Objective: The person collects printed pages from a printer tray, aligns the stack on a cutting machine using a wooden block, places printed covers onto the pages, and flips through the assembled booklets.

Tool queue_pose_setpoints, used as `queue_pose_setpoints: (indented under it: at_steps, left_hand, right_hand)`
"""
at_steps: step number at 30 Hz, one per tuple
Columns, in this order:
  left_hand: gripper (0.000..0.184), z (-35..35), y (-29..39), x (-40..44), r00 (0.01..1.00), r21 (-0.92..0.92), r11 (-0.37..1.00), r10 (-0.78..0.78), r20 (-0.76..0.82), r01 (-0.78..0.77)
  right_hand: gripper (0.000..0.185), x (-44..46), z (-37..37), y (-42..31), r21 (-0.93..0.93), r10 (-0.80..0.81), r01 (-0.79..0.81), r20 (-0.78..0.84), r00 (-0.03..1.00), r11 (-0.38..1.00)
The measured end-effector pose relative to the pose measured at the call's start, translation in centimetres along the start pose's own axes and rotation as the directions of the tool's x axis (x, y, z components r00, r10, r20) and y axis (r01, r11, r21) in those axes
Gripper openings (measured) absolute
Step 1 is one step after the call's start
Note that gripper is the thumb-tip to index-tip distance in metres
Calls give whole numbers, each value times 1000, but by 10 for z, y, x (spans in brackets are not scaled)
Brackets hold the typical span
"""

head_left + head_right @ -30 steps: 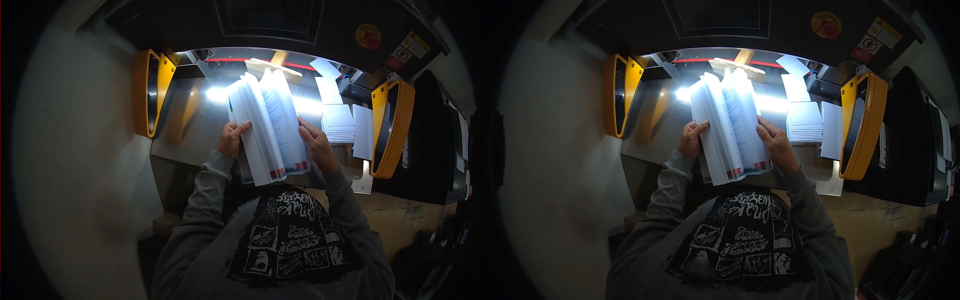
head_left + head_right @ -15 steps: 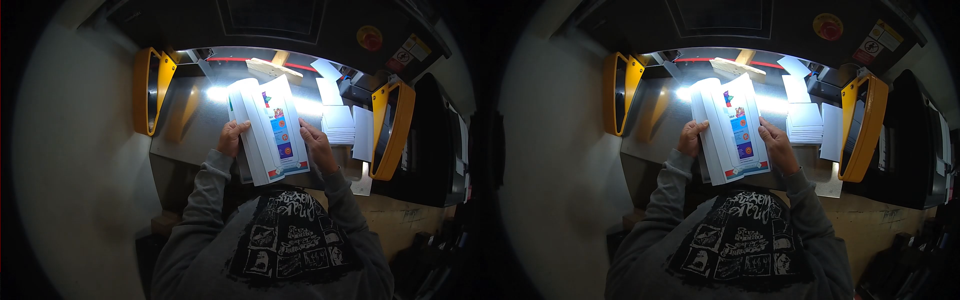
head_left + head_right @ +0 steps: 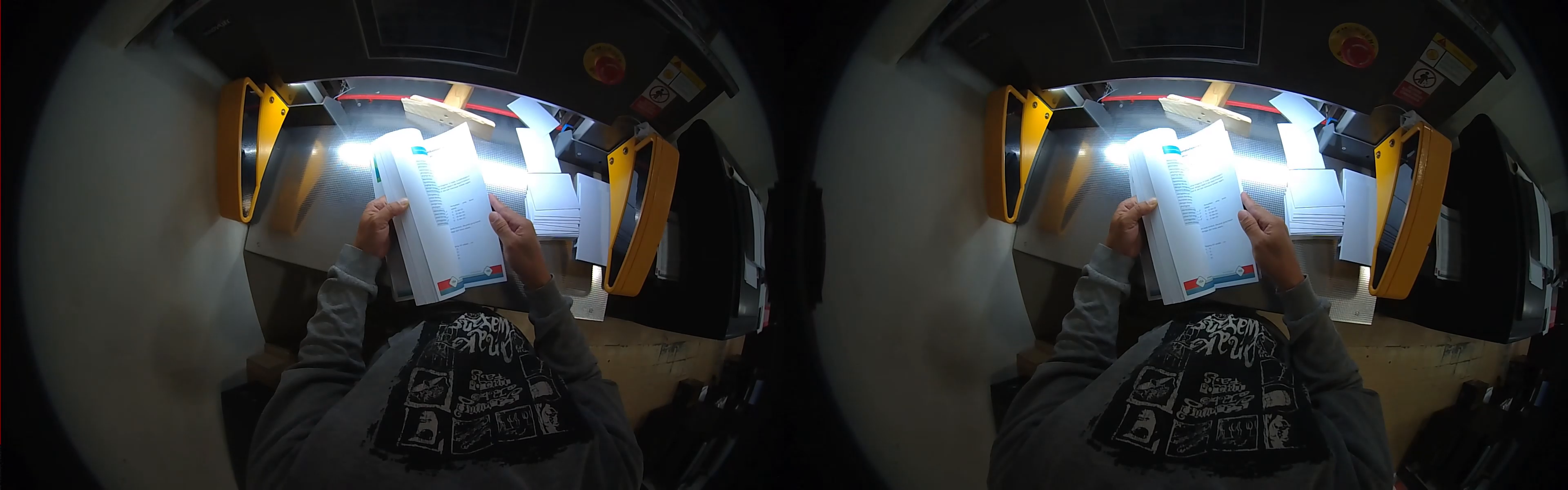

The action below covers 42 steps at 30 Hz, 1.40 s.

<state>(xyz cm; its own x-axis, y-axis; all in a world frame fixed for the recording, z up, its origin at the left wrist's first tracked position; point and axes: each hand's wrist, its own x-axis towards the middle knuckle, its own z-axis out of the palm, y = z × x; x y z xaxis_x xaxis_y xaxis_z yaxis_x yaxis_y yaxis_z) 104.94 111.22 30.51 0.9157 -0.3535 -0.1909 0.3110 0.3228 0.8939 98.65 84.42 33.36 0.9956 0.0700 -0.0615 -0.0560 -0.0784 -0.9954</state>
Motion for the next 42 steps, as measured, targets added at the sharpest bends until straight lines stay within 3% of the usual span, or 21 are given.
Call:
queue_pose_setpoints:
  at_steps: [4, 6, 7, 9, 10, 12, 13, 16, 18, 19, 21, 24, 28, 31, 33, 34, 36, 38, 40, 42]
  left_hand:
    - [31, 1, 0, -1, 1000, -2, 1000, 6, -2, -6]
    - [31, 2, 1, -1, 1000, -15, 1000, 15, -3, -15]
    - [31, 3, 1, -1, 1000, -15, 1000, 16, -4, -16]
    - [32, 4, 2, -2, 1000, -12, 1000, 5, -15, -5]
    - [32, 3, 2, -2, 1000, -12, 1000, 5, -15, -5]
    - [30, 1, 0, -1, 1000, 20, 1000, 17, -8, -16]
    - [30, 3, 1, -1, 1000, 20, 1000, 13, -3, -13]
    - [28, 9, 4, -2, 1000, -48, 999, 18, 2, -18]
    - [28, 13, 5, -3, 999, -87, 996, 32, -1, -32]
    - [28, 11, 3, -2, 999, -86, 996, 35, -4, -35]
    - [30, 7, 0, -1, 999, -95, 995, 36, -12, -37]
    - [29, 9, 2, -5, 996, 32, 997, 68, -56, -67]
    - [25, 9, -2, -3, 995, 71, 993, 95, -41, -92]
    - [22, 9, -1, -3, 996, 19, 996, 89, -31, -89]
    - [23, 8, -1, -4, 996, 29, 997, 79, -32, -78]
    - [23, 8, -1, -4, 996, 28, 997, 77, -33, -76]
    - [24, 7, -1, -4, 997, 26, 997, 77, -21, -77]
    - [24, 8, -1, -4, 997, 20, 997, 78, -18, -77]
    - [24, 7, -2, -4, 997, 16, 997, 81, -19, -80]
    - [24, 6, -3, -3, 996, 15, 997, 75, -38, -75]
  right_hand:
    - [52, -3, 4, -4, -165, 34, -38, -26, 999, 986]
    - [52, -3, 7, 4, -429, -122, 87, -55, 991, 899]
    - [52, -4, 7, 4, -429, -122, 87, -55, 991, 899]
    - [50, -6, 8, 0, -749, -274, 191, 13, 962, 634]
    - [50, -6, 10, -4, -749, -274, 190, 12, 962, 634]
    - [45, -5, 13, -16, -442, -150, 158, 53, 987, 883]
    - [45, -4, 17, -23, -443, -148, 154, 48, 988, 883]
    - [35, 2, 38, -40, -121, -215, 258, 288, 933, 959]
    - [33, 7, 51, -32, -381, -327, 456, 356, 875, 804]
    - [33, 8, 56, -31, -379, -329, 458, 359, 874, 804]
    - [32, 8, 63, -31, -532, -376, 507, 342, 861, 678]
    - [33, 8, 63, -36, -532, -354, 487, 338, 872, 693]
    - [33, 7, 61, -31, -542, -336, 469, 331, 882, 697]
    - [32, 7, 57, -30, -404, -362, 443, 264, 894, 800]
    - [33, 8, 52, -27, -201, -317, 351, 180, 931, 915]
    - [33, 8, 49, -26, -201, -315, 349, 181, 932, 915]
    - [37, 8, 43, -24, -6, -189, 192, 155, 970, 981]
    - [41, 7, 36, -24, -23, -195, 201, 169, 966, 979]
    - [42, 6, 30, -25, 59, -58, 50, 150, 987, 997]
    - [43, 5, 26, -25, 40, -85, 80, 142, 986, 996]
